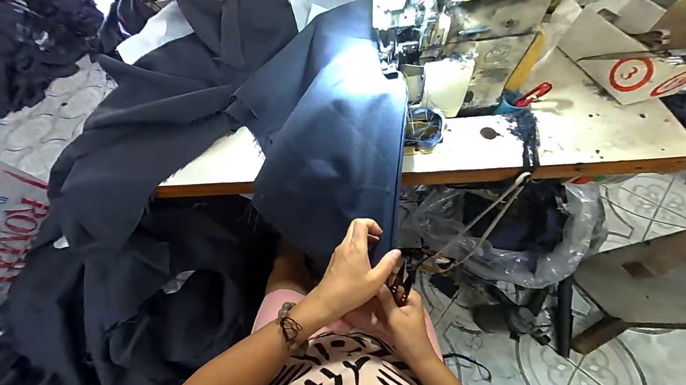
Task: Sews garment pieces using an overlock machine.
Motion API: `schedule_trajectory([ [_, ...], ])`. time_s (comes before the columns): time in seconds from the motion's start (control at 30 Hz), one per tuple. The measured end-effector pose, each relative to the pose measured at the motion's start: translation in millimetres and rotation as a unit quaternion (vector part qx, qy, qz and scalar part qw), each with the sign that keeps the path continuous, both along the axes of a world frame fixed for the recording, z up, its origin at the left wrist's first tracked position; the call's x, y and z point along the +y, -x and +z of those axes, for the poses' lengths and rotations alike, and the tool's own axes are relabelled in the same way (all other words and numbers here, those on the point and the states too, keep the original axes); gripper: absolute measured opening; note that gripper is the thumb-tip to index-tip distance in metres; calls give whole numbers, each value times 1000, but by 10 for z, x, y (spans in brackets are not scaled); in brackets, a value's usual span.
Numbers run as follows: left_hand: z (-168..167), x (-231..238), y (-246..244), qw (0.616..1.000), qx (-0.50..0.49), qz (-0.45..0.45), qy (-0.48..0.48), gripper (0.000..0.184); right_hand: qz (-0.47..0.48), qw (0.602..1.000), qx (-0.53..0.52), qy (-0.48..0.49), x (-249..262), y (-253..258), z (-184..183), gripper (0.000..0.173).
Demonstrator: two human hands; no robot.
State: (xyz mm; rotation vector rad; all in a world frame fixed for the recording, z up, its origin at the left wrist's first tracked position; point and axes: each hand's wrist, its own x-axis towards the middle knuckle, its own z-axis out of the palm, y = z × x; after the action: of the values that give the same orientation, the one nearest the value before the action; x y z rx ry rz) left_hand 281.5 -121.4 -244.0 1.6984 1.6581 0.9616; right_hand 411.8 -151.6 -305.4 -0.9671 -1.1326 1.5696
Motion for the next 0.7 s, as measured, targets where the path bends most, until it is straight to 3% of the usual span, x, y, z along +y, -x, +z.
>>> schedule_trajectory([
  [0.1, -2, -22, 111, 994, 52, -91, -33, 35, -5, 1000, 22, 4, -17, -51, -31, 8],
  [0.17, 109, 113, 260, 981, 123, -108, -105, 31, 11, 998, 40, 37, -27, -122, -23, 3],
  [0.23, 365, 417, 476, 957, 189, -94, -198, 27, 53, 993, 63, 81, -38, -230, 56, 10],
  [0.3, 753, 756, 676, 929, 277, -73, -234, 35, 79, 987, 95, 102, -43, -308, 116, 14],
  [0.43, 1420, 1279, 849, 902, 419, -58, -82, 47, 84, 976, 149, 135, 95, -320, 183, 22],
  [0.53, 1517, 1797, 988, 894, 443, -66, -1, 56, 85, 974, 166, 132, 376, -261, 268, 29],
  [0.7, 1790, 2321, 1075, 877, 453, -77, 144, 91, 94, 970, 175, 143, 858, -74, 451, 34],
])
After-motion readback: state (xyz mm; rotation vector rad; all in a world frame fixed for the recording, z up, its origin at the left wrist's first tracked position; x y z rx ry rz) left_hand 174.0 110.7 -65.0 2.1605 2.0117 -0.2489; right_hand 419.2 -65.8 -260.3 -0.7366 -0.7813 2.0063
